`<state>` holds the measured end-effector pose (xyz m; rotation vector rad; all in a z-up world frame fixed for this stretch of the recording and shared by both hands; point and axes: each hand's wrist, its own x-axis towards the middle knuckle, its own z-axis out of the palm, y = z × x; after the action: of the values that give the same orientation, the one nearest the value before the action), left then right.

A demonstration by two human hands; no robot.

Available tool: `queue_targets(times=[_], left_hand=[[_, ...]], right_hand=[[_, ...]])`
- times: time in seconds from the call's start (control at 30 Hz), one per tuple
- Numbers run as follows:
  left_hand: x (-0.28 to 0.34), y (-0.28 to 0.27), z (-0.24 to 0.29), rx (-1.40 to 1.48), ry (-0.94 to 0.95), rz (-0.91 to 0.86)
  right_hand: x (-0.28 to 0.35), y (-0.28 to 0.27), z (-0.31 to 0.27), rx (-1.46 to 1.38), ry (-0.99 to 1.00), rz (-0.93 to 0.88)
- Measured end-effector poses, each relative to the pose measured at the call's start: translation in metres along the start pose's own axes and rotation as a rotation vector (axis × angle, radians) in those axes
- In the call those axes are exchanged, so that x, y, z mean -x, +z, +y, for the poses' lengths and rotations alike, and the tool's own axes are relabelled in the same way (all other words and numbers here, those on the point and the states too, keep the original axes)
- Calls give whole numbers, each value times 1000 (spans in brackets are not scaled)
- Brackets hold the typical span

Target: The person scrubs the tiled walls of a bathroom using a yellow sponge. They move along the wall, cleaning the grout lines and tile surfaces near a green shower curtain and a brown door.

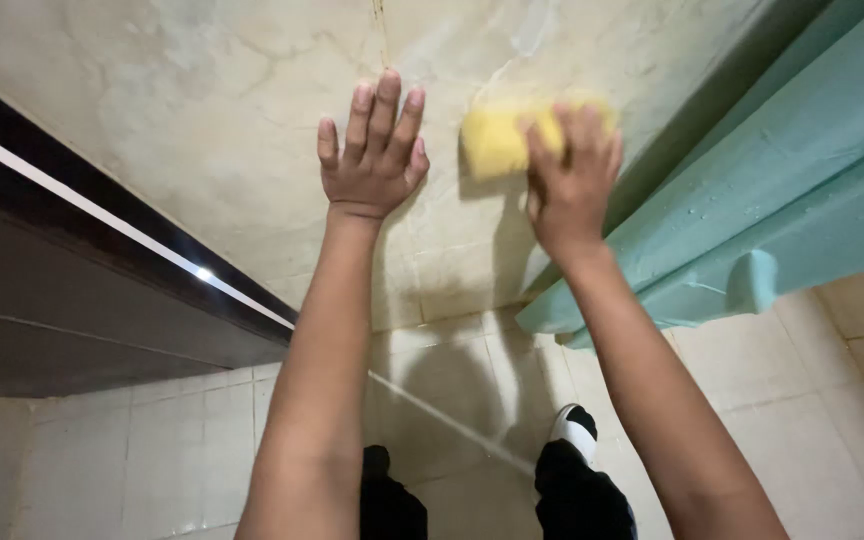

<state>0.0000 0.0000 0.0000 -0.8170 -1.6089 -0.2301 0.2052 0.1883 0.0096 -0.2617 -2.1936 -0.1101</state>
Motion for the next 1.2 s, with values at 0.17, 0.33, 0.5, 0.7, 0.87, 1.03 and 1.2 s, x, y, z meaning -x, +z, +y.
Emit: queue_targets(times=[0.17, 0.33, 0.5, 0.7, 0.87, 1.03, 1.2], left_hand=[[0, -3, 0, 24, 13, 19], [0, 0, 0, 8, 4, 7], [-1, 0, 0, -2, 9, 0], [2, 1, 0, -6, 13, 4], [-1, -1, 0, -2, 7, 12], [-1, -1, 0, 3, 4, 23], [-3, 1, -1, 19, 2, 12]], right_hand=[[33, 4, 4, 55, -135, -146], [-21, -32, 29, 94, -41, 34], [-35, -40, 24, -13, 27, 72], [53, 22, 4, -46, 80, -59], [71, 26, -12, -73, 58, -140], [14, 2, 6, -40, 57, 40], [-51, -38, -10, -91, 70, 144]])
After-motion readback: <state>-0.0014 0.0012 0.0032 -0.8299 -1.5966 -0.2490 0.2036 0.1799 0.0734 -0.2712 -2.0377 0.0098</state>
